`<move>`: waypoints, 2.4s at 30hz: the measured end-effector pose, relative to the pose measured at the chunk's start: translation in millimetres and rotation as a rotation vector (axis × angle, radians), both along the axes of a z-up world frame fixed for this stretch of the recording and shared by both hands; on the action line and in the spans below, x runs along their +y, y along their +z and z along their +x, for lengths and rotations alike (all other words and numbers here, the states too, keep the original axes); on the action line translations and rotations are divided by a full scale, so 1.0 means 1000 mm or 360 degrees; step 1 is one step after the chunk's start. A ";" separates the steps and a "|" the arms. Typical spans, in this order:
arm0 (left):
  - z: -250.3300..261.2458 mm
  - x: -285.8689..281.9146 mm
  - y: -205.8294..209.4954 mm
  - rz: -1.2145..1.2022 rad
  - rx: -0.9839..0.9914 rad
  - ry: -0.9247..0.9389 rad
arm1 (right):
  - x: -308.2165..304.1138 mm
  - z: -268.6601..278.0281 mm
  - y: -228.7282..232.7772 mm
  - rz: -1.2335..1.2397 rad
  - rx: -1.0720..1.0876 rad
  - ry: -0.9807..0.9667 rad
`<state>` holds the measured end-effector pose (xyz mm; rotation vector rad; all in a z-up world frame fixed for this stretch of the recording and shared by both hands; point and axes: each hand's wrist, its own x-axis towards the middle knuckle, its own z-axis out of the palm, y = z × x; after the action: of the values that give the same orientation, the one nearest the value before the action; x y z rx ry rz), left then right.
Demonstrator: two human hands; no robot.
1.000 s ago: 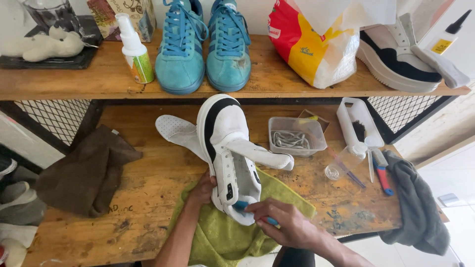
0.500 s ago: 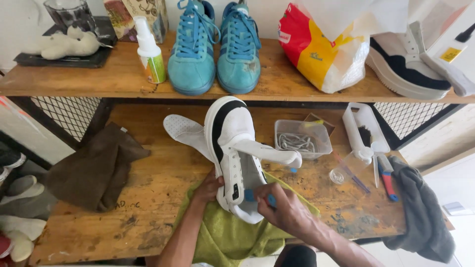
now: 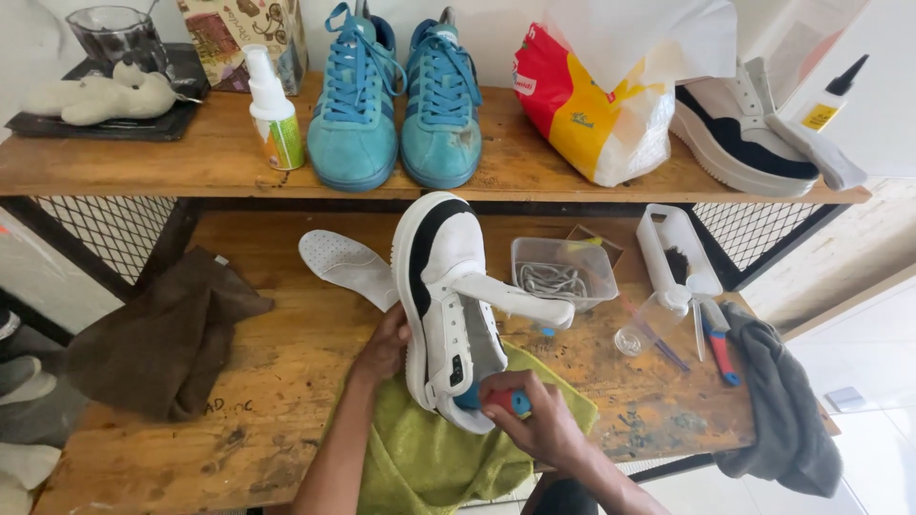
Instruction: A person cleans a white and black sneaker by brushing it with a small brush and wiping it with a cloth on a wooden workbench.
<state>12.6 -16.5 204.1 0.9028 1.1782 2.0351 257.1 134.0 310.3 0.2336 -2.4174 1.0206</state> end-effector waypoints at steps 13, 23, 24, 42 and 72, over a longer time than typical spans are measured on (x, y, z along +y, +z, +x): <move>0.114 -0.036 0.129 -0.0175 0.1855 0.1601 | -0.016 0.000 0.005 0.0166 0.0180 0.0259; 0.111 -0.020 0.132 0.0071 0.0670 0.1002 | -0.028 -0.008 -0.029 -0.0254 0.0303 0.0300; 0.111 -0.019 0.129 0.0244 0.0538 0.0949 | -0.030 -0.010 -0.029 -0.0293 0.0398 0.0368; 0.103 -0.016 0.082 -0.0061 0.0866 0.0742 | 0.006 -0.002 0.013 0.0086 0.0207 0.0041; 0.102 0.016 0.044 -0.0299 0.1134 0.1371 | 0.003 0.040 0.020 -0.0024 0.0025 -0.0243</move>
<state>114.1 0.0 248.2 1.2017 2.4367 2.1971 297.0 136.8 330.1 0.0510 -2.3715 0.9644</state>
